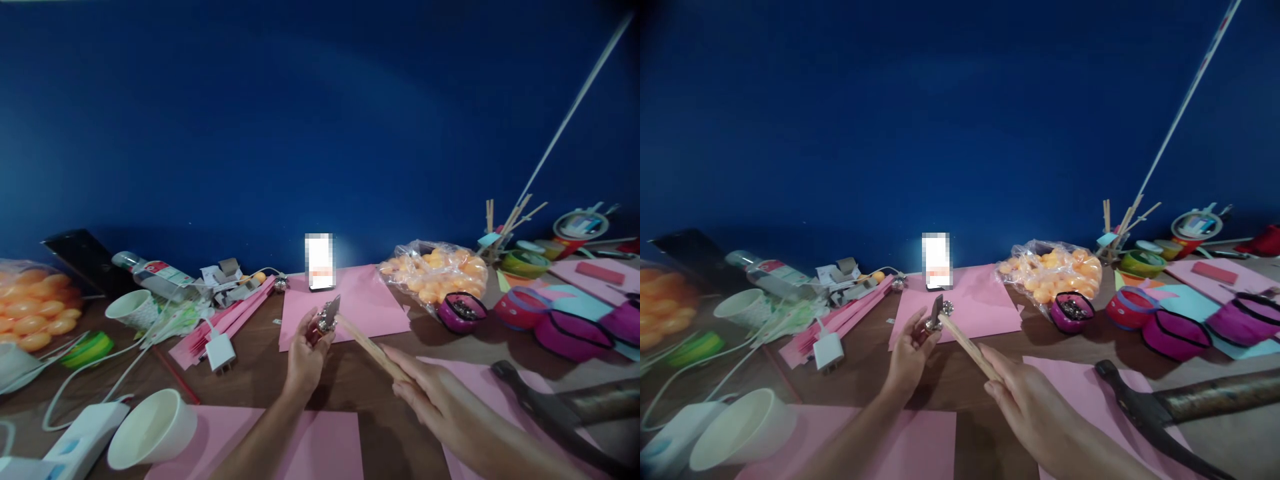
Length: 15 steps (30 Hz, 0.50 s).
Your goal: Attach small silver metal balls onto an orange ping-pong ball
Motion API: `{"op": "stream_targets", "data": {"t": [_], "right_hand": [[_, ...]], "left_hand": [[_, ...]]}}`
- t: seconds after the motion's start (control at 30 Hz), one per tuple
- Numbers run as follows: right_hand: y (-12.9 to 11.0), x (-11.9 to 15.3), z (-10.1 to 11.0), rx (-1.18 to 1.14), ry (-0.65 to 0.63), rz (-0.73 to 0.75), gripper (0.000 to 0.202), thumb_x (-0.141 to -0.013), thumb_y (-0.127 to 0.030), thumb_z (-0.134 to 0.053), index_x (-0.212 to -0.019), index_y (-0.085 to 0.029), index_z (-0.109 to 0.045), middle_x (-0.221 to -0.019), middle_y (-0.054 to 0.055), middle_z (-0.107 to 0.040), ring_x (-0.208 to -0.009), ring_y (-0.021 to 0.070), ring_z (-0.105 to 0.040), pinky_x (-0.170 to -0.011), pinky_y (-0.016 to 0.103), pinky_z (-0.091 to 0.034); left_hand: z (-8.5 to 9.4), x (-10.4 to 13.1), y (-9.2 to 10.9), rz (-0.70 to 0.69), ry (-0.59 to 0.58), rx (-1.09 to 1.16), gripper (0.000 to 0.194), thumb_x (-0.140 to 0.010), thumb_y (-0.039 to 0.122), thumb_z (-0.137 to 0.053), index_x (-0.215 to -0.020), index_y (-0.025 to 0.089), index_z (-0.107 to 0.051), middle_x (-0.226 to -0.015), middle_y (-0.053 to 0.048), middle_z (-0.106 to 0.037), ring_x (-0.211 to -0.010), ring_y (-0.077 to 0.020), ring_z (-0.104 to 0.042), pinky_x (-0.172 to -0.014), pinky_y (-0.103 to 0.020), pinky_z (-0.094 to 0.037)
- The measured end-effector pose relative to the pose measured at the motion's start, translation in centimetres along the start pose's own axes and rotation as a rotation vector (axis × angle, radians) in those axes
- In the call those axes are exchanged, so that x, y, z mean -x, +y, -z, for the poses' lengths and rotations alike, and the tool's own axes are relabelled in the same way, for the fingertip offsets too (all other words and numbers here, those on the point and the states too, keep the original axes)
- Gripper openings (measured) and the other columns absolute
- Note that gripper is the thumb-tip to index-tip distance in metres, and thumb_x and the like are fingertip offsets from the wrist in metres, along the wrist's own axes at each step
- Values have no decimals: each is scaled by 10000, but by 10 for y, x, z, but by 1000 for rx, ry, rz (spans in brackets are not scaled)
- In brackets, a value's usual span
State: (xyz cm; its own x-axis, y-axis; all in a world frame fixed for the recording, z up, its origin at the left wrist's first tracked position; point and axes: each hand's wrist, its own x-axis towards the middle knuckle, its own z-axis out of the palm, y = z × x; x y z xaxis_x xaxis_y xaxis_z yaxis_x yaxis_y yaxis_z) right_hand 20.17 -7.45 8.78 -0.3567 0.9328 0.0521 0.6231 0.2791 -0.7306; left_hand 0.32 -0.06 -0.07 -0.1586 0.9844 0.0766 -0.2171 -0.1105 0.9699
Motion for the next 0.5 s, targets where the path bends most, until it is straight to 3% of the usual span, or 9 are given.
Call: {"op": "stream_targets", "data": {"t": [0.1, 0.27, 0.4, 0.5], "right_hand": [[2, -1, 0, -7, 7, -47, 412, -877, -284, -325, -1275, -194, -382, -978, 83, -639, -837, 172, -616, -782, 283, -476], [4, -3, 1, -6, -13, 37, 406, -867, -263, -348, -1268, -215, -390, -1134, 83, -563, -1012, 191, -544, -870, 310, -428], [3, -4, 1, -19, 21, 4, 422, -868, -246, -334, -1286, -197, -367, -1012, 90, -622, -915, 186, -591, -813, 298, -461], [4, -4, 1, 45, 6, 45, 413, -853, -234, -359, -1264, -216, -405, -1063, 80, -610, -956, 191, -578, -814, 285, -459]], "left_hand": [[0, 0, 1, 3, -11, -55, 458, -639, 185, -653, -1076, 173, -517, -984, -69, -639, -874, -164, -608, -750, -255, -470], [-1, 1, -1, -23, -7, -24, 403, -632, 165, -649, -1016, 177, -527, -946, -57, -644, -846, -154, -612, -748, -255, -473], [1, -1, -5, -69, -7, -41, 403, -622, 165, -654, -1006, 172, -531, -950, -67, -634, -841, -155, -610, -773, -273, -468], [2, -2, -7, -67, -15, -78, 390, -632, 165, -645, -1005, 175, -534, -936, -63, -635, -826, -151, -612, -761, -268, -471]]}}
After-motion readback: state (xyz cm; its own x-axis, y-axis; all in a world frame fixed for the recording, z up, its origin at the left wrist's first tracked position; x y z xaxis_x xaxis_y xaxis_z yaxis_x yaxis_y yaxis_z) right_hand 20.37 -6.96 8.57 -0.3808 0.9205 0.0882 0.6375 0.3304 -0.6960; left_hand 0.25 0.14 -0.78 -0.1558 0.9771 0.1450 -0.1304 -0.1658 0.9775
